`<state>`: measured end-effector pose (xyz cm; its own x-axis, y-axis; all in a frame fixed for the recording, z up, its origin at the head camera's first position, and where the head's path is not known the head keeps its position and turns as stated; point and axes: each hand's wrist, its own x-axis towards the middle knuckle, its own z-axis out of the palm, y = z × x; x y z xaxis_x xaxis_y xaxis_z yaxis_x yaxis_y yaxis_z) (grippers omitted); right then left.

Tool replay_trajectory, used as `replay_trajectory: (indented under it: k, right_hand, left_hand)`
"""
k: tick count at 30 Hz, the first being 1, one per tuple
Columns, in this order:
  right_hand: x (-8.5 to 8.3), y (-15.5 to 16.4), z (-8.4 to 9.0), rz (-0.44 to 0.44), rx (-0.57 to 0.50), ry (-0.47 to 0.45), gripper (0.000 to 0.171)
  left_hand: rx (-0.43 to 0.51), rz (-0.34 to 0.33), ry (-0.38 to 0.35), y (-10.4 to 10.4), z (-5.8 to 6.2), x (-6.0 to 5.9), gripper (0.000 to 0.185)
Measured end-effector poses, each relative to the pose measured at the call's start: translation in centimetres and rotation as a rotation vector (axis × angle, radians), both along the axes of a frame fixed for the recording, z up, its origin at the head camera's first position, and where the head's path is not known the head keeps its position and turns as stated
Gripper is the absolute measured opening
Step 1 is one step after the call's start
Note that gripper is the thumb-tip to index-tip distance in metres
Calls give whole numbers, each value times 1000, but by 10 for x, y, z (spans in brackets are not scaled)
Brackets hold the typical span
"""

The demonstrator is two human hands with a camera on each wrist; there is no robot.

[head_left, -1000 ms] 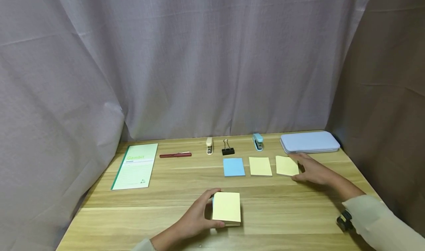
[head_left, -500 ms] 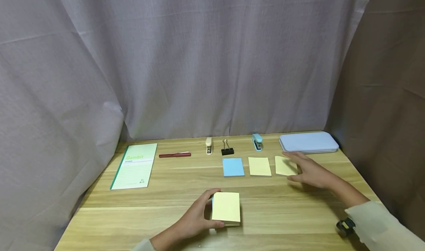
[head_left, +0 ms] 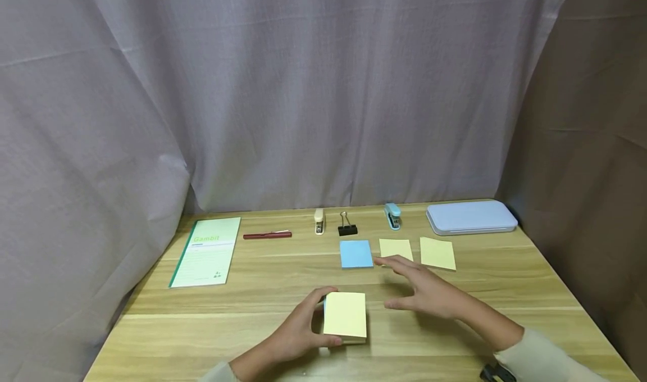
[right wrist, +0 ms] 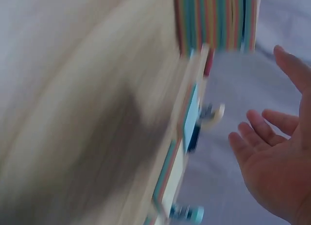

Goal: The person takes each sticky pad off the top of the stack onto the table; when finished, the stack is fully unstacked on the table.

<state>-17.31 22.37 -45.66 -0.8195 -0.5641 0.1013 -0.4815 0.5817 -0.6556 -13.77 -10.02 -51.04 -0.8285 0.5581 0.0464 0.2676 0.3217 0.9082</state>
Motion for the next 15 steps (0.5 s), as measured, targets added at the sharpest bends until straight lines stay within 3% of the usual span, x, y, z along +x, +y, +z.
replay_trajectory:
  k: [3,9,15]
  right_hand:
    - [9,-19,0,52,-25,-57,85]
    - [27,-48,-6,120,-2,-77,92]
    - [43,-64,-14,67,-9,-61,92]
  left_hand:
    - [-10,-2,19,0,-2,-1,89]
    - [-12,-13,35,0,-4,-3,86]
    - [-11,-21,34,-1,-4,-4,84]
